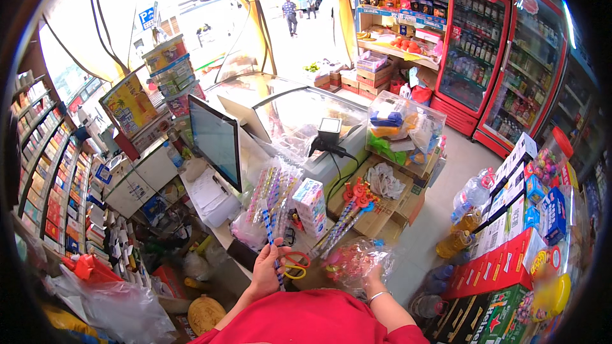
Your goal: The person attaches smiley-face heads to plastic tubes, trims excess plastic from the toys using scissors, and gathers the finished toys.
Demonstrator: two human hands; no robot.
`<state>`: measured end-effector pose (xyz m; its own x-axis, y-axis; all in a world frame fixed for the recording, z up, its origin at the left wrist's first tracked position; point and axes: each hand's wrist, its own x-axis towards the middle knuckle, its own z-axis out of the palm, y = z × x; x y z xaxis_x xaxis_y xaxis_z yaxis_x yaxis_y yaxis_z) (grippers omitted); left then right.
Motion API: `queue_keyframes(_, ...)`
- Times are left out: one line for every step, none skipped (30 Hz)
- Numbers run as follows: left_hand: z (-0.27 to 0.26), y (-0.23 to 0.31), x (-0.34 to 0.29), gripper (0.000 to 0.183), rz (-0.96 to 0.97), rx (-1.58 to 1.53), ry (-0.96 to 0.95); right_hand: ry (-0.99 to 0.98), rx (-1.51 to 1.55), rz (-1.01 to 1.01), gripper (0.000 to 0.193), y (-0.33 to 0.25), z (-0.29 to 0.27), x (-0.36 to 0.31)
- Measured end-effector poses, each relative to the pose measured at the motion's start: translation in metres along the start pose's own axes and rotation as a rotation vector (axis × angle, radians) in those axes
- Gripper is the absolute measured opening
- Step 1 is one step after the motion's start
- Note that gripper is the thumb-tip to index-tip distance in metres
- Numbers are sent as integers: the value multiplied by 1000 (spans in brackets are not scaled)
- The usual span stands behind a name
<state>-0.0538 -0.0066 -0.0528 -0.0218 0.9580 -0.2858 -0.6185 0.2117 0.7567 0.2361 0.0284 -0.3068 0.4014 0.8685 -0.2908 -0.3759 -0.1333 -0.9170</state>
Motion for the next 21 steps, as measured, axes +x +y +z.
queue_keyframes(1, -1, 1, 29, -6, -1, -9, 2, -30, -8, 26, -3, -5, -4)
queue_keyframes(1, -1, 1, 28, -12, 0, -13, -13, -270, -60, 26, -14, -7, -12)
queue_keyframes(2, -2, 2, 28, -16, 6, -12, -14, -507, -116, 26, -29, -7, -21)
queue_keyframes(3, -1, 2, 28, -18, 11, -8, -26, -747, -168, 26, -48, -4, -31)
queue_keyframes(5, -1, 3, 28, -23, 17, -11, -22, -876, -237, 24, -64, -3, -39)
queue_keyframes(6, 0, 4, 28, -19, 29, -20, -20, -1005, -306, 22, -81, 0, -47)
queue_keyframes(7, 0, 5, 28, -18, 38, -29, -17, -1137, -374, 20, -99, 3, -57)
queue_keyframes(8, 0, 6, 28, -18, 52, -41, 20, -1080, -387, 15, -121, 11, -68)
queue_keyframes(10, 0, 7, 27, -24, 45, -53, 38, -908, -346, 14, -115, 3, -65)
queue_keyframes(12, -1, 8, 27, -31, 38, -63, 55, -736, -306, 12, -105, -9, -57)
queue_keyframes(13, -2, 9, 27, -39, 30, -74, 71, -565, -267, 11, -107, -12, -58)
queue_keyframes(14, -3, 11, 27, -43, 35, -79, 114, -499, -250, 8, -111, -17, -59)
queue_keyframes(14, -5, 10, 27, -54, 40, -78, 132, -551, -312, 8, -116, -22, -63)
queue_keyframes(16, -6, 10, 27, -68, 46, -79, 153, -605, -371, 8, -122, -31, -64)
queue_keyframes(22, -5, 15, 27, -58, 53, -87, 175, -660, -429, 8, -131, -38, -64)
queue_keyframes(26, -3, 14, 27, -78, 73, -79, 213, -672, -449, 7, -144, -45, -73)
queue_keyframes(32, 0, 16, 27, -99, 105, -78, 257, -676, -465, 6, -161, -48, -74)
queue_keyframes(33, -1, 17, 27, -90, 104, -83, 301, -589, -591, 5, -171, -55, -70)
queue_keyframes(30, -3, 17, 27, -79, 106, -81, 309, -528, -586, 5, -202, -43, -81)
queue_keyframes(29, -3, 18, 27, -76, 115, -74, 367, -264, -515, 9, -216, -39, -80)
queue_keyframes(33, 2, 12, 27, -94, 93, -36, 353, -149, -333, 15, -236, -38, -85)
